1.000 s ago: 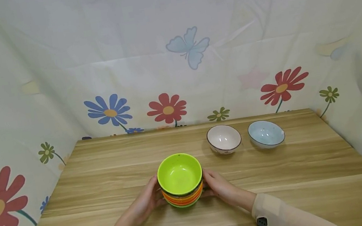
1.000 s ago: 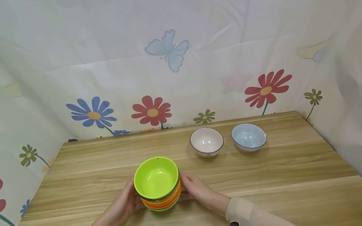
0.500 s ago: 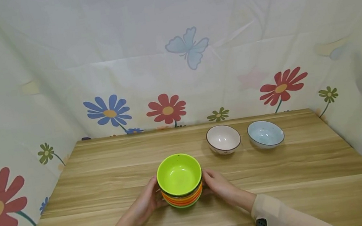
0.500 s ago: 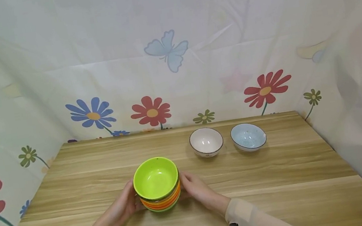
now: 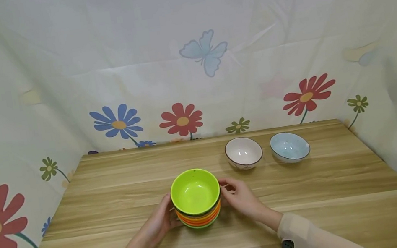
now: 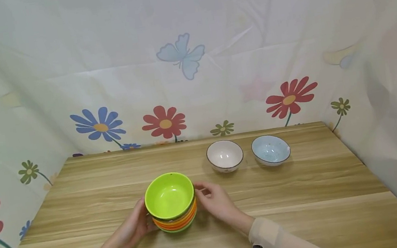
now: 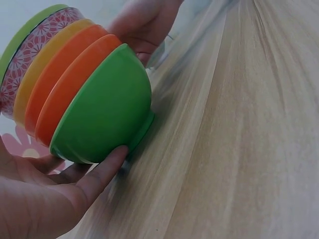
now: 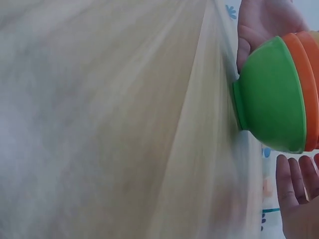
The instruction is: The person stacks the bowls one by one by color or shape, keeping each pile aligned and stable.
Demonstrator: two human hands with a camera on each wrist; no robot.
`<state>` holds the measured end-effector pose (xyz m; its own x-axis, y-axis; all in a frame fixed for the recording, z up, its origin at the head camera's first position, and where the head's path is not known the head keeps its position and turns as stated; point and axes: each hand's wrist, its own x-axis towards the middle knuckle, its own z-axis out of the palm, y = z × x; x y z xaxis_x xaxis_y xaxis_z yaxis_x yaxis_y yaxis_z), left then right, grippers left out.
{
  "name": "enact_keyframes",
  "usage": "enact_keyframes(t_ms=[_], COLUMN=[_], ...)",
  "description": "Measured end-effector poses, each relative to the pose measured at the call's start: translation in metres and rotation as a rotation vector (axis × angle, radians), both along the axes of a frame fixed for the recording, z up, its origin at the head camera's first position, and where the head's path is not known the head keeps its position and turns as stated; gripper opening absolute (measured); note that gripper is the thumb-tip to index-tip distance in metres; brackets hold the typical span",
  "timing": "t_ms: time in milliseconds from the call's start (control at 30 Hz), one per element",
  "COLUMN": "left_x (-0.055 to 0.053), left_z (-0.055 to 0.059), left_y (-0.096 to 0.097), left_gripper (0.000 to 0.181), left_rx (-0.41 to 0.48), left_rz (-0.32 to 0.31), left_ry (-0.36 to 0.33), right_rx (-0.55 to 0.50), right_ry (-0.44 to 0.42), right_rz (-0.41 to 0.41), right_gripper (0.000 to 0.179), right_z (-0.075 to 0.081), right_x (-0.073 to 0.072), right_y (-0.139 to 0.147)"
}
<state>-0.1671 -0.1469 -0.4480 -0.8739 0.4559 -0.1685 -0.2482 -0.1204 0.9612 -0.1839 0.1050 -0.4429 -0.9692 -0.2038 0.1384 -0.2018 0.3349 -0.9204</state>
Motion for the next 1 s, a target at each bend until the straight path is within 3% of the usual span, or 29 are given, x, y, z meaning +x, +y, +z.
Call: enact_keyframes(t_ms=[300,600,700,1000], left_x=[0.001,0.001,0.001,0.001], left_z=[0.001,0.000,0.000,0.000], left_y=[-0.001,-0.001,-0.001,-0.002], left_gripper=[0.063,0.064,0.065,0.063], left_rx=[0.011,0.009,0.013,0.026], left_rz=[0.011,0.005,-0.004,-0.004], left_ry=[-0.011,-0.008,-0.006,-0.007], right_rx=[0.228,0.527,0.611,0.791], right_ry=[0.428,0.788,0.839,0.877], right_rz=[0.099,0.073,0.073,0.064], right_gripper=[0.021,0.021,0.022,0.023], right_z=[0.008,0.009,0.006,0.013], right_x=[-0.007,-0.014,-0.016,-0.022], right_y=[0.010,0.016,0.018,0.022])
